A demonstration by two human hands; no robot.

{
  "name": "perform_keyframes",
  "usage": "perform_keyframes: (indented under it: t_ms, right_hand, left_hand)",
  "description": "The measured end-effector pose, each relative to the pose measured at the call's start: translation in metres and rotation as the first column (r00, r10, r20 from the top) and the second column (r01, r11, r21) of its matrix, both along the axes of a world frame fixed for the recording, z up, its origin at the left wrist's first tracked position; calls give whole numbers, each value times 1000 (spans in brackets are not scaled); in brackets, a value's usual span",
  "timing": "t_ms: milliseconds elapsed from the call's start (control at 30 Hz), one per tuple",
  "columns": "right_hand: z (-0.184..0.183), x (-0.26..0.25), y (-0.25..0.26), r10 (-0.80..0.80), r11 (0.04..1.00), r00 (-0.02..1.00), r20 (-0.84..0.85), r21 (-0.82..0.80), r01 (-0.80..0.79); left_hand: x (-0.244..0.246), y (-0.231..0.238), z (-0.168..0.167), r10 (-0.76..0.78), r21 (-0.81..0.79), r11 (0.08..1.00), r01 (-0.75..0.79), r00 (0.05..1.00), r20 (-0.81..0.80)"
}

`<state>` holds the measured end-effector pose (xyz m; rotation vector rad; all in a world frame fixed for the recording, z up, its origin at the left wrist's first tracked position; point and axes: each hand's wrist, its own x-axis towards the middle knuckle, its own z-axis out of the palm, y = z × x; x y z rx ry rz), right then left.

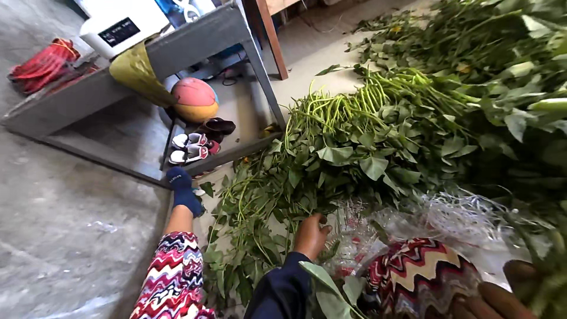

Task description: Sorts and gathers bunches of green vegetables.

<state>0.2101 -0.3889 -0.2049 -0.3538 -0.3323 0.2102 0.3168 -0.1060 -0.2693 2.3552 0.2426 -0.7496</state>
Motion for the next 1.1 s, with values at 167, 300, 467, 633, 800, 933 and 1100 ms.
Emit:
perform_keyframes:
  t_ms: [167,300,467,633,800,933,1100]
  right_hand:
    - [2,-1,3,-20,1000,1000,1,14,20]
    - [-1,-2,0,-12,999,1000,6,33,11]
    - [-3,1,7,19,996,1000,-4,83,-18]
    - [-5,0,9,26,997,1000,17,66,-27]
    - [-6,1,10,-14,998,1000,0,54,14]
    - [-3,3,15,-25,1000,999,-44,9,25]
    - [11,8,42,15,999,986,-165,54,-6]
  left_hand:
    - [-13,22,6,-174,285,933,218,969,-173]
    - [-18,59,11,-100,286,946,151,977,-187]
    - [-20,43,22,75,2,997,-75,994,79]
    - [-13,4,17,-57,142,988,56,998,4]
    - [-8,0,5,-63,186,979,84,991,-116]
    - [-4,24,22,102,-133,985,-110,993,-66]
    - [8,50,90,214,-53,976,-209,966,141]
